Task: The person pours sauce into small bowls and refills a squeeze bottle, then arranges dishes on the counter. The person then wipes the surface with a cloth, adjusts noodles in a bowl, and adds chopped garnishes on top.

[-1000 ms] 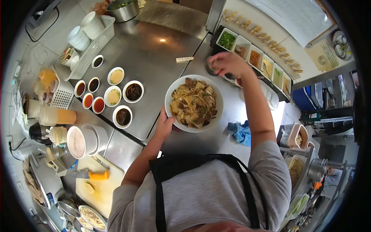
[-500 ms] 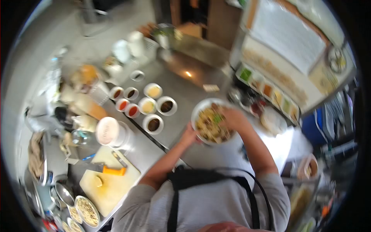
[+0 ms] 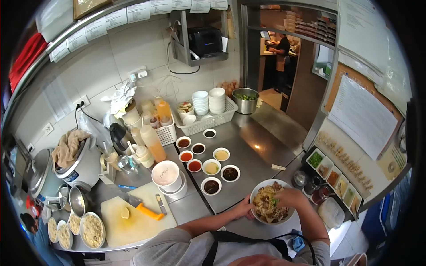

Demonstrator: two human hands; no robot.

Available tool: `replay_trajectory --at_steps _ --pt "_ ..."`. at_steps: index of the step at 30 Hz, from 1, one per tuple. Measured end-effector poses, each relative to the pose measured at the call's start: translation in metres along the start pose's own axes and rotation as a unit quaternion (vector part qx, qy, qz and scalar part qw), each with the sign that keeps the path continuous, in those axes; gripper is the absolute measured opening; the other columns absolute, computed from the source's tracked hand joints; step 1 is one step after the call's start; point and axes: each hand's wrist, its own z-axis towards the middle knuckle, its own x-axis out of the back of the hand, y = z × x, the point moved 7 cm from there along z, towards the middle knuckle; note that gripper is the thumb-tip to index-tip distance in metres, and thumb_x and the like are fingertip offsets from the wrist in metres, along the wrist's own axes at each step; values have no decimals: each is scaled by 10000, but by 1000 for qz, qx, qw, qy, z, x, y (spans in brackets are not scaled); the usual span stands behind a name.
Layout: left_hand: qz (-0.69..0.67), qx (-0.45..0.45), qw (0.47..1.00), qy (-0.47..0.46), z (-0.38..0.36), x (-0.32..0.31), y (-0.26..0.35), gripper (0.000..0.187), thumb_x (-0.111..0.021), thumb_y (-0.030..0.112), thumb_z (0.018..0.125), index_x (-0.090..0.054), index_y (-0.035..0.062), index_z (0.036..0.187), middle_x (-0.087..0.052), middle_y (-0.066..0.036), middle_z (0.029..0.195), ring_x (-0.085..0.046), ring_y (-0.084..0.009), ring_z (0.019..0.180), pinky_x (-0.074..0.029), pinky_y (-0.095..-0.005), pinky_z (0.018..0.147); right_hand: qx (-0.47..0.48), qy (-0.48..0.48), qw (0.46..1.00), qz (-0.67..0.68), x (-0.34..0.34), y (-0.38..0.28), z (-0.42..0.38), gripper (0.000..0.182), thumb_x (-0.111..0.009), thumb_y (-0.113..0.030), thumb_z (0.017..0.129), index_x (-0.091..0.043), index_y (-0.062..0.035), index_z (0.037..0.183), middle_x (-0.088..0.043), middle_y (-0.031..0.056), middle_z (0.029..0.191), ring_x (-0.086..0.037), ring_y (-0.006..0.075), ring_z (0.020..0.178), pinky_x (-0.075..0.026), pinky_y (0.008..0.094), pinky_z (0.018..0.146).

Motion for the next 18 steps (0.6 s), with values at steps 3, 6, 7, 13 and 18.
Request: replay_trajectory --at_steps 3,6,7,13,18 --pt "4 5 1000 0 0 0 2 638 -397 112 748 -58 177 1284 -548 -157 837 -581 -207 546 -506 -313 456 -141 47 986 81 36 38 36 233 -595 -307 656 -627 -85 720 -587 106 646 -575 275 634 -451 373 601" --pt "2 3 1000 -3 4 3 -6 659 -403 126 740 -46 181 1291 -550 -155 833 -578 -206 542 -497 -306 443 -189 171 963 87 9 112 83 282 -595 -271 674 -603 -81 883 -588 145 782 -561 302 744 -446 369 680" --pt "-1 2 1000 -2 2 2 -4 665 -408 127 737 -46 182 1292 -551 -152 834 -577 -205 540 -496 -303 439 -189 187 962 65 -8 131 96 314 -591 -266 679 -586 -83 934 -582 159 828 -553 311 781 -441 371 704" --pt "-8 1 1000 13 0 1 4 695 -434 125 723 -54 185 1302 -558 -142 839 -570 -192 522 -484 -290 412 -222 129 965 -46 -55 150 114 374 -560 -252 710 -530 -89 1045 -538 193 968 -517 342 885 -422 395 771" --pt "-10 3 1000 7 2 2 -1 689 -428 105 714 -74 179 1300 -556 -139 857 -569 -182 512 -485 -287 403 -245 -12 968 44 -85 161 121 246 -498 -201 751 -527 -105 975 -503 148 1032 -505 309 938 -423 412 786"
